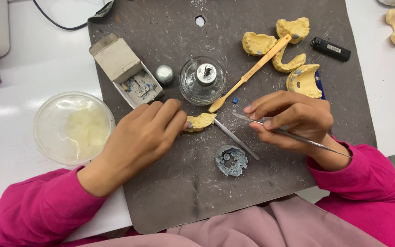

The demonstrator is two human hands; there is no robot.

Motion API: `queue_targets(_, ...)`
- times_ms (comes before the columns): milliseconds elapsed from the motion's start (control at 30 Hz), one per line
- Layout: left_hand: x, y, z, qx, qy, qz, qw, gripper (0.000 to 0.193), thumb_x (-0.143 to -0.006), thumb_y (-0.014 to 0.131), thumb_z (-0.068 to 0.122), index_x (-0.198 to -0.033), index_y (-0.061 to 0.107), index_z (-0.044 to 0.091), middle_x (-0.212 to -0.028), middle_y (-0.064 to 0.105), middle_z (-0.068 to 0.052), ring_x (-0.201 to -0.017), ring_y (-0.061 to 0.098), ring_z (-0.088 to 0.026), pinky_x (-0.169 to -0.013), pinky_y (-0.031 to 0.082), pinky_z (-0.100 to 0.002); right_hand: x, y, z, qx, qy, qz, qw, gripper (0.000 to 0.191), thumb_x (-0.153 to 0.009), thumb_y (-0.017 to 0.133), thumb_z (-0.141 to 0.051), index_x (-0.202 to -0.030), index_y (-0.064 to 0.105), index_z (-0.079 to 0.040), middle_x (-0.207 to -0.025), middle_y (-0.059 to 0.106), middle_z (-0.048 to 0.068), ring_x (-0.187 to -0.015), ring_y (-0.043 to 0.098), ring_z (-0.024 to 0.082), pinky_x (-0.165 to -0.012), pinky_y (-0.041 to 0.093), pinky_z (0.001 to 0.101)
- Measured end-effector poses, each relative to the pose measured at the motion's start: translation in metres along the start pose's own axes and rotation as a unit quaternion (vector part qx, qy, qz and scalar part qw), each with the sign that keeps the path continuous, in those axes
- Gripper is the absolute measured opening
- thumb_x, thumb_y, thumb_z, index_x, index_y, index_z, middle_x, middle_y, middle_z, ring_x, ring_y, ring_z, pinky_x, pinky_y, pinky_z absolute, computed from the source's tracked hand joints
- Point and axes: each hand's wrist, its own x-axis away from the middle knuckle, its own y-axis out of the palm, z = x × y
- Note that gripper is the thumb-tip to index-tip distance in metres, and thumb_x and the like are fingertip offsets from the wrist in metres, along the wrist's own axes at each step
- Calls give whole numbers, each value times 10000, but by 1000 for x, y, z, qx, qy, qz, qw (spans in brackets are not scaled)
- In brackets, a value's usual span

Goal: The person holds a yellow dental impression model in one hand and uses a metal wax carving tool to sculpt and smooth blue wax on the model's teeth, occasionally repositioning the model and switching tools on the bench.

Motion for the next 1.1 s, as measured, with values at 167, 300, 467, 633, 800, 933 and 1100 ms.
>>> queue_targets(167, 1, -1, 5, 111, -60, 29, 992, 309, -910, 670, 120, -1187, 585, 11, -1109, 600, -93, -1022, 602, -266, -878, 518, -378, -4, 5, -6, 9, 18, -10, 1000, 275, -845, 819, 74, -889, 571, -37, -965, 698, 164, -999, 771, 324, -839, 683, 373)
queue_targets(300, -2, 4, 3, 211, -37, 53, 975, 538, -834, 724, 232, -1262, 556, -46, -1138, 581, -182, -1031, 562, -338, -878, 493, -427, -3, 11, -9, -21, 33, -20, 999, 246, -846, 805, 79, -894, 589, -26, -982, 687, 179, -1009, 770, 311, -890, 698, 409)
queue_targets(467, -5, 13, 14, 286, -98, -11, 953, 580, -830, 797, 275, -1311, 579, 36, -1024, 611, -130, -925, 587, -301, -809, 482, -426, -4, 23, -14, -56, 112, -72, 990, 183, -862, 792, 51, -847, 625, -23, -997, 723, 163, -1089, 774, 318, -847, 692, 347)
queue_targets(633, -7, 19, 22, 335, -122, -19, 934, 716, -787, 840, 298, -1380, 520, 56, -879, 619, -54, -847, 601, -253, -744, 425, -399, -5, 34, -16, -122, 194, -111, 967, 144, -876, 771, 38, -825, 650, -20, -1026, 750, 150, -1204, 741, 317, -885, 678, 325)
queue_targets(800, -7, 18, 22, 418, -144, -63, 895, 825, -752, 849, 339, -1440, 453, 114, -795, 634, 22, -785, 653, -167, -755, 393, -366, -3, 32, -14, -157, 232, -127, 952, 107, -833, 775, 22, -860, 674, 0, -1028, 752, 147, -1222, 726, 310, -891, 688, 327)
queue_targets(933, -7, 20, 22, 412, -142, -68, 897, 875, -759, 849, 422, -1487, 435, 167, -769, 629, 36, -745, 639, -160, -752, 390, -357, 1, 30, -10, -191, 242, -119, 944, 71, -885, 764, 36, -946, 738, 11, -1086, 777, 172, -1166, 760, 286, -995, 663, 355)
queue_targets(1100, -5, 26, 23, 375, -122, -46, 918, 863, -729, 875, 488, -1419, 477, 156, -784, 628, 24, -777, 653, -153, -695, 362, -360, 4, 31, -1, -207, 275, -115, 932, 92, -901, 763, 51, -986, 766, 16, -1072, 789, 187, -1127, 781, 271, -1000, 650, 350)
